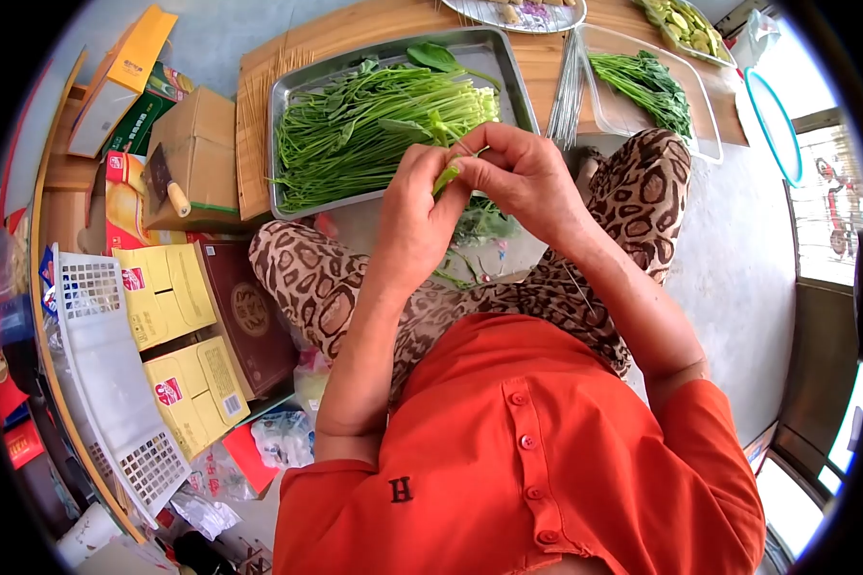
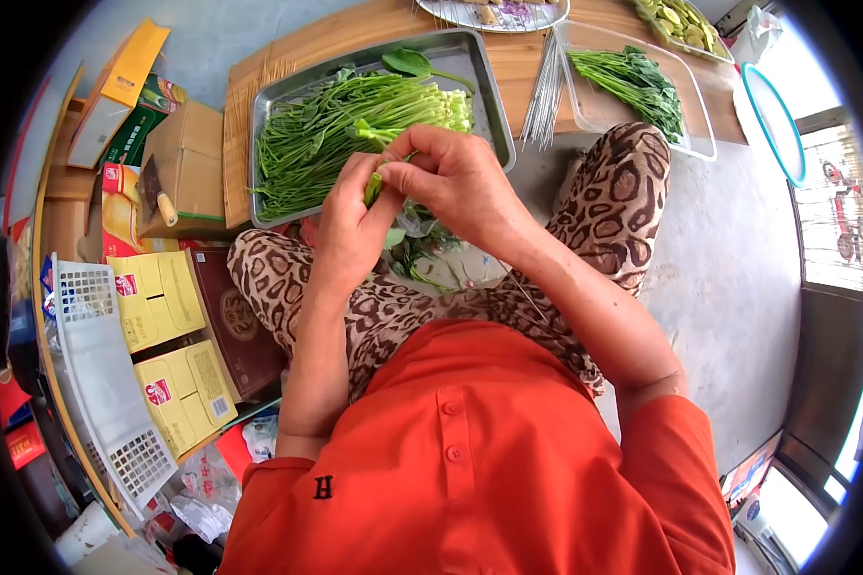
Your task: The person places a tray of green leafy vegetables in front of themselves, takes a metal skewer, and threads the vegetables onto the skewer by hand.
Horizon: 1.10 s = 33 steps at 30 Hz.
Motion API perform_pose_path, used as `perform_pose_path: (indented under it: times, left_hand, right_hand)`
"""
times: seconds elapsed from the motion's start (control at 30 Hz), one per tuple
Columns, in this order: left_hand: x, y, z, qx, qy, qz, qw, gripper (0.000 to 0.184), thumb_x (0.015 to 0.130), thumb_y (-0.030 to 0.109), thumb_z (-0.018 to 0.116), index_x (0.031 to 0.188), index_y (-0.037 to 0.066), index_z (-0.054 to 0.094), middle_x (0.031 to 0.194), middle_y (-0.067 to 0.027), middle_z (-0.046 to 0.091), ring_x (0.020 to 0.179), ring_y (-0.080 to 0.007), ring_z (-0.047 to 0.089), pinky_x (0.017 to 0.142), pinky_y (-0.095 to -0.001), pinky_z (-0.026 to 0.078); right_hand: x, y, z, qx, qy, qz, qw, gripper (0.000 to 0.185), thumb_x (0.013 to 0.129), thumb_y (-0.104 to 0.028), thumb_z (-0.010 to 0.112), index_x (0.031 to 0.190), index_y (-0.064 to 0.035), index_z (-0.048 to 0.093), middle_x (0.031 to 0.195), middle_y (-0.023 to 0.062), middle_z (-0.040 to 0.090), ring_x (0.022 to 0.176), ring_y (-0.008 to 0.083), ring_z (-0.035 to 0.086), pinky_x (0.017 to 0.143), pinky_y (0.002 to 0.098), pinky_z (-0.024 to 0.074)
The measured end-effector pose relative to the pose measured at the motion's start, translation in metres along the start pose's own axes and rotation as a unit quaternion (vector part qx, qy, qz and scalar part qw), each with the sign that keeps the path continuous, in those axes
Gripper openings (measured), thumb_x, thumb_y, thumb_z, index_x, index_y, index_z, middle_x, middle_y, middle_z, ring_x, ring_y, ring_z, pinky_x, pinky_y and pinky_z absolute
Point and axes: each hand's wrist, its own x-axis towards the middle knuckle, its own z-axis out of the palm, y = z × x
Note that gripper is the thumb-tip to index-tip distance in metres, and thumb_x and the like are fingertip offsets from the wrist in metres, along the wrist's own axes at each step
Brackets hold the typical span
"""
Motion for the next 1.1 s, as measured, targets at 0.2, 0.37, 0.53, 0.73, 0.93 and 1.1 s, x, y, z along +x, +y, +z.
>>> perform_pose_path:
  times: [0.2, 0.37, 0.53, 0.73, 0.93, 1.1]
  left_hand:
    - [-0.005, -0.003, -0.022, -0.137, -0.039, -0.050, 0.989, 0.025, 0.097, 0.015, 0.049, 0.113, -0.001, 0.059, 0.096, -0.0078, 0.060, 0.088, -0.0143, 0.059, 0.077, -0.0255, 0.047]
    - [-0.009, 0.003, -0.029, -0.026, 0.062, -0.038, 0.997, 0.017, 0.092, 0.010, 0.055, 0.100, 0.000, 0.066, 0.093, -0.0067, 0.064, 0.086, -0.0149, 0.061, 0.074, -0.0253, 0.048]
    - [-0.005, 0.004, -0.010, -0.181, 0.019, -0.115, 0.976, 0.012, 0.084, 0.004, 0.067, 0.095, 0.000, 0.068, 0.085, -0.0019, 0.065, 0.078, -0.0078, 0.057, 0.068, -0.0210, 0.046]
    - [-0.005, 0.005, -0.011, -0.333, 0.001, -0.174, 0.927, 0.019, 0.086, 0.008, 0.065, 0.102, 0.000, 0.062, 0.088, -0.0043, 0.066, 0.063, 0.0000, 0.047, 0.053, -0.0143, 0.034]
    - [0.003, -0.008, -0.028, -0.393, 0.057, -0.198, 0.896, 0.023, 0.087, 0.015, 0.064, 0.104, 0.000, 0.064, 0.085, -0.0046, 0.067, 0.063, -0.0009, 0.051, 0.047, -0.0141, 0.029]
    - [0.004, -0.005, -0.025, -0.428, 0.056, -0.207, 0.878, 0.022, 0.088, 0.016, 0.064, 0.104, 0.001, 0.064, 0.086, -0.0038, 0.066, 0.069, -0.0038, 0.056, 0.047, -0.0152, 0.031]
  right_hand:
    - [0.007, 0.011, -0.016, 0.042, 0.014, 0.023, 0.999, 0.013, 0.089, -0.014, 0.064, 0.089, -0.0012, 0.063, 0.069, -0.0039, 0.060, 0.060, 0.0011, 0.045, 0.051, 0.0193, 0.0367]
    - [-0.005, 0.000, -0.017, 0.019, 0.043, 0.033, 0.998, 0.015, 0.088, -0.015, 0.066, 0.087, -0.0008, 0.062, 0.069, -0.0044, 0.058, 0.062, 0.0010, 0.046, 0.053, 0.0180, 0.0369]
    - [-0.004, -0.002, -0.009, 0.021, 0.024, 0.012, 0.999, 0.015, 0.088, -0.014, 0.066, 0.085, -0.0009, 0.061, 0.068, -0.0039, 0.058, 0.063, 0.0008, 0.047, 0.054, 0.0179, 0.0377]
    - [-0.015, -0.013, -0.015, -0.019, 0.018, 0.047, 0.999, 0.017, 0.091, -0.018, 0.062, 0.093, -0.0015, 0.063, 0.061, -0.0060, 0.050, 0.055, 0.0009, 0.040, 0.048, 0.0195, 0.0317]
    - [-0.047, -0.040, -0.025, -0.050, -0.024, 0.048, 0.997, 0.022, 0.096, -0.020, 0.052, 0.106, -0.0037, 0.064, 0.056, -0.0107, 0.037, 0.048, -0.0006, 0.030, 0.044, 0.0183, 0.0228]
    - [-0.052, -0.024, -0.027, -0.071, -0.055, 0.037, 0.995, 0.023, 0.096, -0.019, 0.052, 0.108, -0.0029, 0.064, 0.058, -0.0101, 0.036, 0.050, 0.0004, 0.029, 0.046, 0.0183, 0.0230]
